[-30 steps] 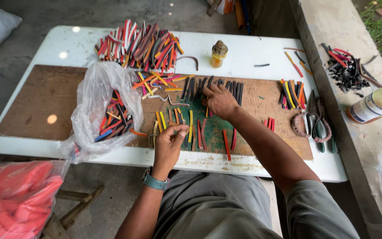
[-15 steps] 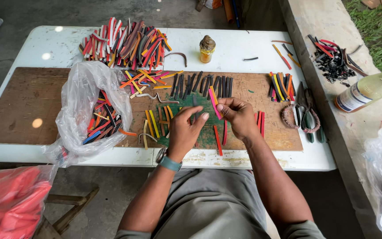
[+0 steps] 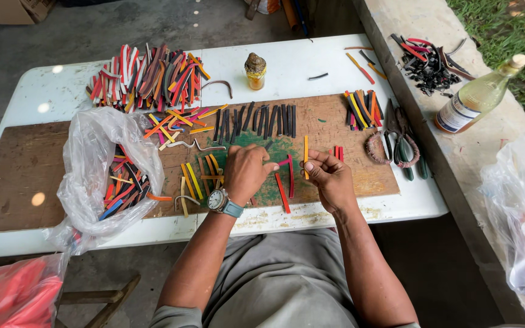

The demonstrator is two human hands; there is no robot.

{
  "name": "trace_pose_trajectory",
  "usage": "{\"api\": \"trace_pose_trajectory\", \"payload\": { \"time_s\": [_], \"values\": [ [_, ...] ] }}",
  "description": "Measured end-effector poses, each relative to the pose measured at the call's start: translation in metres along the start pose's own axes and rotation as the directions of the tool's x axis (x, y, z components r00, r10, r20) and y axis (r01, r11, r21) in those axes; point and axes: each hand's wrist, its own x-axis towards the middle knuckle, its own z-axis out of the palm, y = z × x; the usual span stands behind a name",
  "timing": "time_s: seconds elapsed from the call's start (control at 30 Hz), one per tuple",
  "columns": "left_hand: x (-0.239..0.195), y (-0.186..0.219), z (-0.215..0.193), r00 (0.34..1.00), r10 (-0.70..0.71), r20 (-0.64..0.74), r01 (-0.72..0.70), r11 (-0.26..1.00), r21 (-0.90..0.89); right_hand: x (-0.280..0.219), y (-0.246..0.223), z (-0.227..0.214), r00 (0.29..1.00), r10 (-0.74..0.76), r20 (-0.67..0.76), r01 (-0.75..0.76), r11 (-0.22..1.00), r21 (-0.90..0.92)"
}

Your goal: The person sorts and aligns small, colorful strips of material on a wooden board. They pick up individual strips, compare lengths, and place them into organized piles by color and size.

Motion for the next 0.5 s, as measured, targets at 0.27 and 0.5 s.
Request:
{"api": "trace_pose_trajectory", "payload": {
  "time_s": [0.27,0.5],
  "values": [
    [-0.001,-0.020,0.003,0.997,0.056,-0.062,-0.066,0.985,-0.162,-0.002,-0.004,0.005,1.000,-0.026,0.007,0.026,1.000,-0.012],
    [-0.002,-0.007,-0.011,0.962,-0.226,0.150,0.270,0.854,-0.444,-0.007,-0.003,0.010,1.000,0.010,-0.014,-0.012,0.995,-0.097]
  ]
}}
